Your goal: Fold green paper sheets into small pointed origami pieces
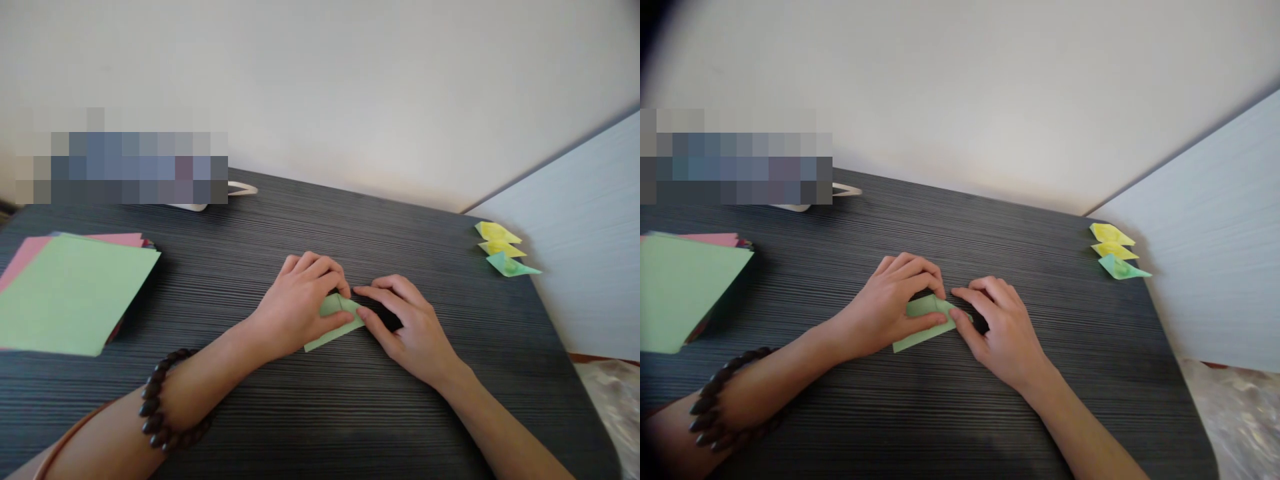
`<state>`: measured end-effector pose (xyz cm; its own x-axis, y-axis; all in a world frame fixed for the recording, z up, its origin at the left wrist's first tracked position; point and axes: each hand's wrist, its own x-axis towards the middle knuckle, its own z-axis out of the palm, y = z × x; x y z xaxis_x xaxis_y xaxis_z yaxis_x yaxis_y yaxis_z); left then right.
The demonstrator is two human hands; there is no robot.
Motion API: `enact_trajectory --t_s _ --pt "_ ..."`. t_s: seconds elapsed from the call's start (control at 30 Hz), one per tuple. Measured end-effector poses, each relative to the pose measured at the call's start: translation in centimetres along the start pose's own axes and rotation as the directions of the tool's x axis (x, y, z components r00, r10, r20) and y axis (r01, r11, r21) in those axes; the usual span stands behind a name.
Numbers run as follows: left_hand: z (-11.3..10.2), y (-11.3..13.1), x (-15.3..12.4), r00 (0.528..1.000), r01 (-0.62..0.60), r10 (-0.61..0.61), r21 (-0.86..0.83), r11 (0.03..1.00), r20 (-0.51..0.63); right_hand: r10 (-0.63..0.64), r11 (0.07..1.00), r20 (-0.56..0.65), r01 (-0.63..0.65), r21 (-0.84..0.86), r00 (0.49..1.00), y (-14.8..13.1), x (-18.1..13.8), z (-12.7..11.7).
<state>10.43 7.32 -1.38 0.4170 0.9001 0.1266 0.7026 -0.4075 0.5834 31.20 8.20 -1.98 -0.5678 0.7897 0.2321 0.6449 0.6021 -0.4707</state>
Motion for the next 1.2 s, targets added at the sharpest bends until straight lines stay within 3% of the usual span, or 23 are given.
enact_trajectory --t_s 0.2,0.37,0.5,0.8,1.07,1.2 --pt "-0.7 0.6 0.1 0.998 0.049 -0.053 -0.144 0.988 -0.025 -0.036 0.993 -0.046 0.04 0.109 0.998 -0.5 0.1 -0.1" --pt "-1.0 0.7 0.2 0.999 0.04 -0.042 -0.171 0.984 -0.008 -0.154 0.987 -0.11 0.158 0.028 0.982 -0.5 0.1 -0.5" --pt "-1.1 0.4 0.2 0.999 0.041 -0.041 -0.191 0.981 0.005 -0.16 0.986 -0.105 0.163 0.022 0.982 0.0 0.0 -1.1" --pt "-1.2 0.5 0.2 0.999 0.042 -0.041 -0.202 0.978 0.013 -0.157 0.984 -0.042 0.16 0.083 0.987 0.7 -0.2 -1.8" --pt "-1.3 0.2 0.0 0.999 -0.013 0.02 -0.16 0.987 0.046 -0.092 0.989 0.127 0.076 0.124 0.988 1.4 0.2 -1.9" --pt "-1.1 0.1 0.1 0.997 -0.029 0.043 -0.217 0.976 0.058 0.017 0.98 -0.058 -0.005 0.198 0.998 1.0 0.0 -1.6"
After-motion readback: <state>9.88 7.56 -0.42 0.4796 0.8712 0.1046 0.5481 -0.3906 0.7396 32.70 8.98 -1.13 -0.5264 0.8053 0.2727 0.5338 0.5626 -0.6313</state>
